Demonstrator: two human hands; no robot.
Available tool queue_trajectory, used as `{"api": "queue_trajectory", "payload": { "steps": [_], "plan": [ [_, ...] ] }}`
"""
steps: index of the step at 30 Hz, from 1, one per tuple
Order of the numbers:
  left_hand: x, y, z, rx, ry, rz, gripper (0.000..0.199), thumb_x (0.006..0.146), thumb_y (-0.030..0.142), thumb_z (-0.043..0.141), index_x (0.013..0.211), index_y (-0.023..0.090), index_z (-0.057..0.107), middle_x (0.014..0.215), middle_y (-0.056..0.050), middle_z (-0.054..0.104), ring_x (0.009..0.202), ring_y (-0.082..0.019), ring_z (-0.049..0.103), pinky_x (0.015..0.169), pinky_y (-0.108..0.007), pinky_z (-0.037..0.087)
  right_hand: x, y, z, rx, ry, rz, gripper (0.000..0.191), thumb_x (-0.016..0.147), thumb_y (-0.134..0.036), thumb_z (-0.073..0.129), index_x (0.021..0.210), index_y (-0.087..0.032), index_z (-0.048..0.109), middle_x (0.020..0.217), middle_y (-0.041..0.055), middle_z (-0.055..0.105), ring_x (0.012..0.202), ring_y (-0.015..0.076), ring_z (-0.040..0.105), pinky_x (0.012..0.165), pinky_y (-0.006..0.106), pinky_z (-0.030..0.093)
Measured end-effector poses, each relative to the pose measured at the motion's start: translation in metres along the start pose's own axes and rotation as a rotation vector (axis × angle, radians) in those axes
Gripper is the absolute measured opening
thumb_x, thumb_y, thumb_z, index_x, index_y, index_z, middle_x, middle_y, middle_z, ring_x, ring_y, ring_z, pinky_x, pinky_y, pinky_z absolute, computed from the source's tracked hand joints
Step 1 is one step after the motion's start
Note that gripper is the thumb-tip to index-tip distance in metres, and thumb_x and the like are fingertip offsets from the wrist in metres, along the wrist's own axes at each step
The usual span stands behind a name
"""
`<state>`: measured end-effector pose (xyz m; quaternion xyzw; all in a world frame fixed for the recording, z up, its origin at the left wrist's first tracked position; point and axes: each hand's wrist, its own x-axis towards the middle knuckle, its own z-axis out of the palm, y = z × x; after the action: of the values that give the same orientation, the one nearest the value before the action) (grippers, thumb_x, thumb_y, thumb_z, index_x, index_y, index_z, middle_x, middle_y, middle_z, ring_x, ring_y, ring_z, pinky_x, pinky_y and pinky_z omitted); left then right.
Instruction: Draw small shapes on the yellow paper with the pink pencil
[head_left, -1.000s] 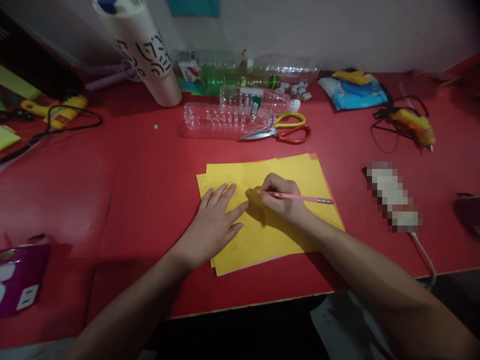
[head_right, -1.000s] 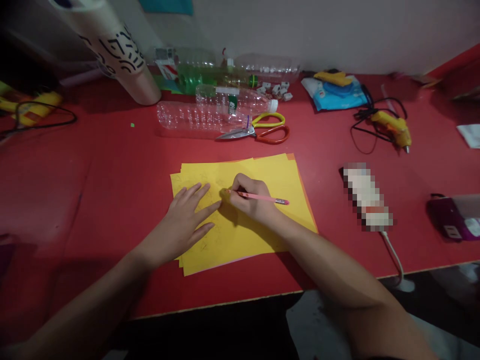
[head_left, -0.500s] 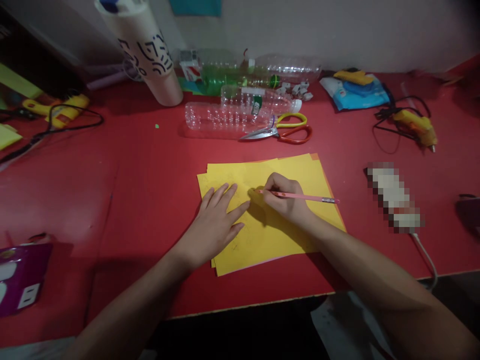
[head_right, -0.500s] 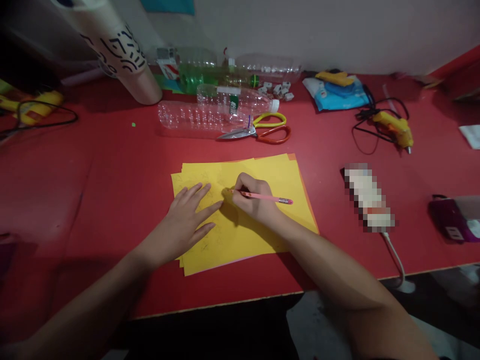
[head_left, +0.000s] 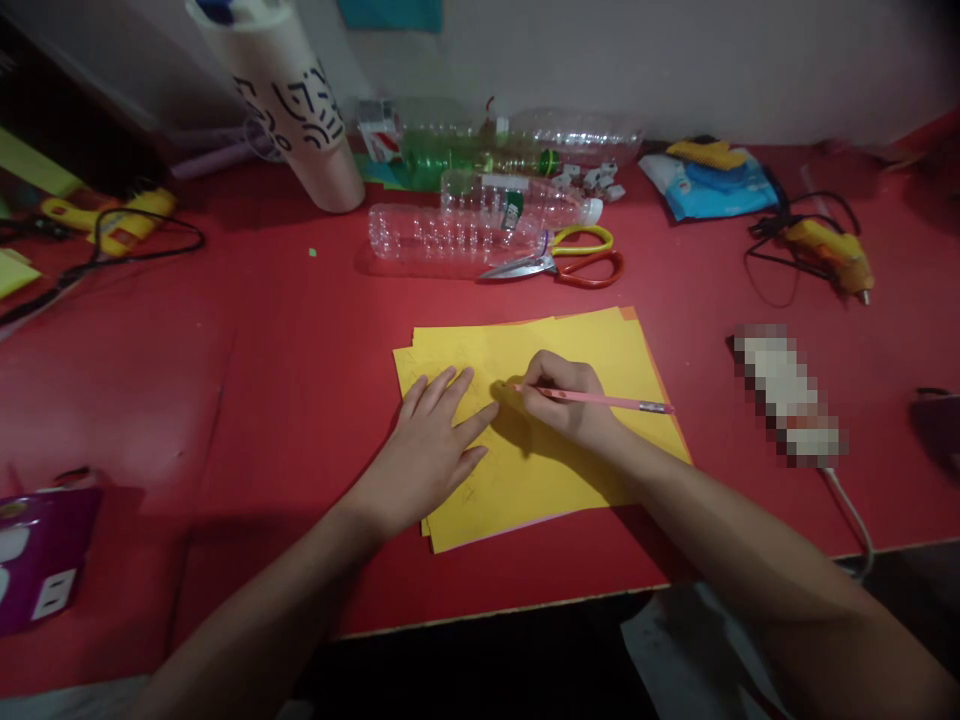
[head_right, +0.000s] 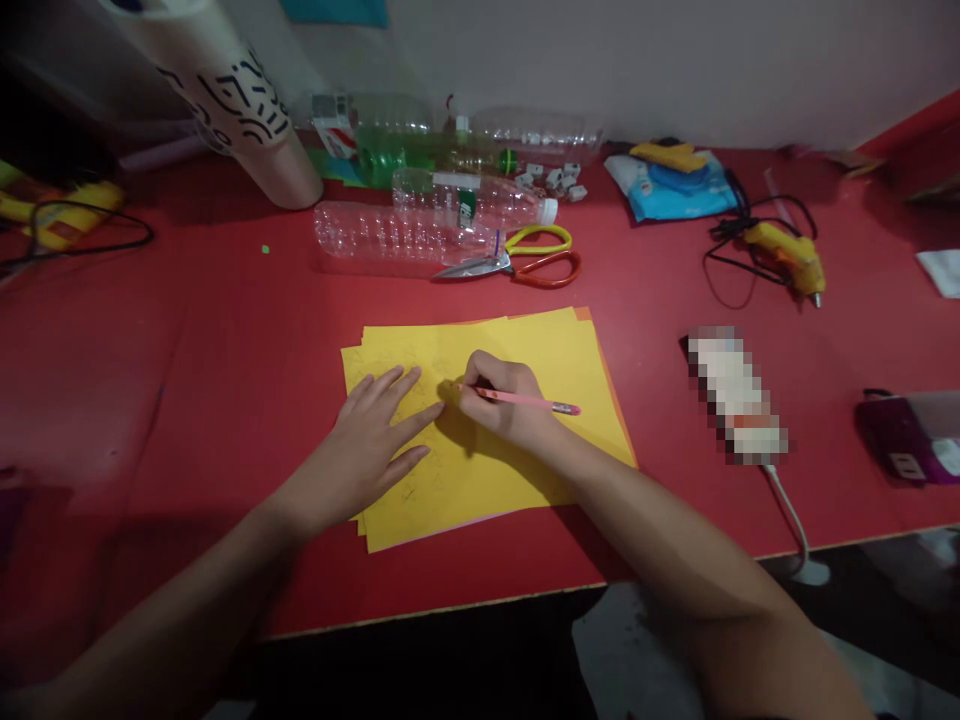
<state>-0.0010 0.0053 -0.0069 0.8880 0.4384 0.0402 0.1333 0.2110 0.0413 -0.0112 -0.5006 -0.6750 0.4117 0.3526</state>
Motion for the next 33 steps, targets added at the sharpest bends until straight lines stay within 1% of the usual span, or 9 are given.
{"api": "queue_trajectory", "payload": {
  "steps": [5,9,12,15,24,26,29,31,33],
  "plan": [
    [0.001,0.001,-0.001,0.001,-0.008,-0.008,0.041,0.098,0.031,0.056,0.138,0.025,0.056,0.158,-0.017,0.036,0.147,-0.039,0.030,0.118,-0.061,0.024,-0.001,-0.003,0.001,0.017,-0.042,-0.006,0.021,0.079,-0.017,0.059,0.066,-0.023,0.044,0.054,-0.0070,0.042,0.051,0.0083,0.036,0.048,0.026,0.027],
    [0.001,0.001,-0.002,0.013,-0.012,-0.005,0.041,0.097,0.032,0.057,0.138,0.024,0.057,0.157,-0.018,0.037,0.147,-0.039,0.031,0.117,-0.061,0.025,-0.002,-0.002,0.001,0.032,-0.070,-0.058,0.019,0.081,-0.017,0.058,0.067,-0.023,0.045,0.054,-0.0075,0.042,0.051,0.0078,0.034,0.049,0.026,0.027],
    [0.001,0.001,-0.001,0.022,0.005,-0.003,0.041,0.097,0.033,0.057,0.138,0.026,0.057,0.157,-0.016,0.037,0.146,-0.039,0.032,0.116,-0.062,0.027,-0.002,-0.001,0.002,0.022,-0.085,-0.084,0.017,0.079,-0.016,0.058,0.067,-0.022,0.047,0.054,-0.0075,0.043,0.050,0.0075,0.035,0.048,0.026,0.027],
    [0.001,0.001,-0.001,0.015,0.006,-0.007,0.042,0.097,0.033,0.057,0.138,0.027,0.056,0.157,-0.015,0.037,0.146,-0.039,0.032,0.117,-0.062,0.027,-0.002,-0.003,0.001,0.023,-0.094,-0.071,0.017,0.080,-0.017,0.058,0.068,-0.022,0.049,0.054,-0.0075,0.044,0.051,0.0070,0.035,0.049,0.025,0.028],
    [0.002,0.002,-0.004,0.039,-0.023,-0.012,0.041,0.097,0.033,0.057,0.137,0.023,0.058,0.157,-0.020,0.037,0.146,-0.039,0.033,0.117,-0.061,0.027,0.000,-0.004,0.000,0.031,-0.128,-0.072,0.016,0.081,-0.018,0.058,0.068,-0.022,0.048,0.055,-0.0072,0.046,0.051,0.0076,0.037,0.049,0.025,0.029],
    [0.002,0.002,-0.004,0.031,-0.026,-0.016,0.042,0.097,0.033,0.057,0.138,0.024,0.057,0.157,-0.020,0.037,0.146,-0.040,0.032,0.117,-0.061,0.027,0.001,-0.003,-0.001,0.073,-0.104,-0.043,0.016,0.081,-0.021,0.060,0.069,-0.022,0.049,0.056,-0.0063,0.049,0.051,0.0084,0.041,0.049,0.025,0.031],
    [0.001,0.001,-0.002,0.012,-0.022,-0.014,0.042,0.097,0.033,0.057,0.138,0.025,0.056,0.158,-0.018,0.035,0.147,-0.039,0.031,0.117,-0.062,0.024,0.005,-0.001,-0.003,0.227,-0.023,0.046,0.018,0.086,-0.030,0.059,0.072,-0.023,0.050,0.056,-0.0044,0.057,0.048,0.0096,0.046,0.047,0.025,0.035],
    [0.001,0.000,-0.001,-0.001,-0.018,-0.015,0.043,0.097,0.032,0.057,0.139,0.025,0.055,0.159,-0.017,0.034,0.148,-0.038,0.030,0.118,-0.061,0.022,0.006,0.000,-0.006,0.329,0.034,0.096,0.023,0.090,-0.036,0.055,0.071,-0.024,0.049,0.054,-0.0037,0.058,0.045,0.0100,0.047,0.044,0.025,0.035],
    [0.001,-0.002,-0.001,-0.012,-0.016,-0.029,0.045,0.098,0.031,0.056,0.142,0.023,0.052,0.160,-0.018,0.033,0.149,-0.037,0.028,0.119,-0.060,0.021,0.007,0.000,-0.007,0.368,0.066,0.117,0.026,0.091,-0.038,0.053,0.070,-0.024,0.048,0.052,-0.0037,0.058,0.042,0.0100,0.046,0.042,0.025,0.033]
  ]
}}
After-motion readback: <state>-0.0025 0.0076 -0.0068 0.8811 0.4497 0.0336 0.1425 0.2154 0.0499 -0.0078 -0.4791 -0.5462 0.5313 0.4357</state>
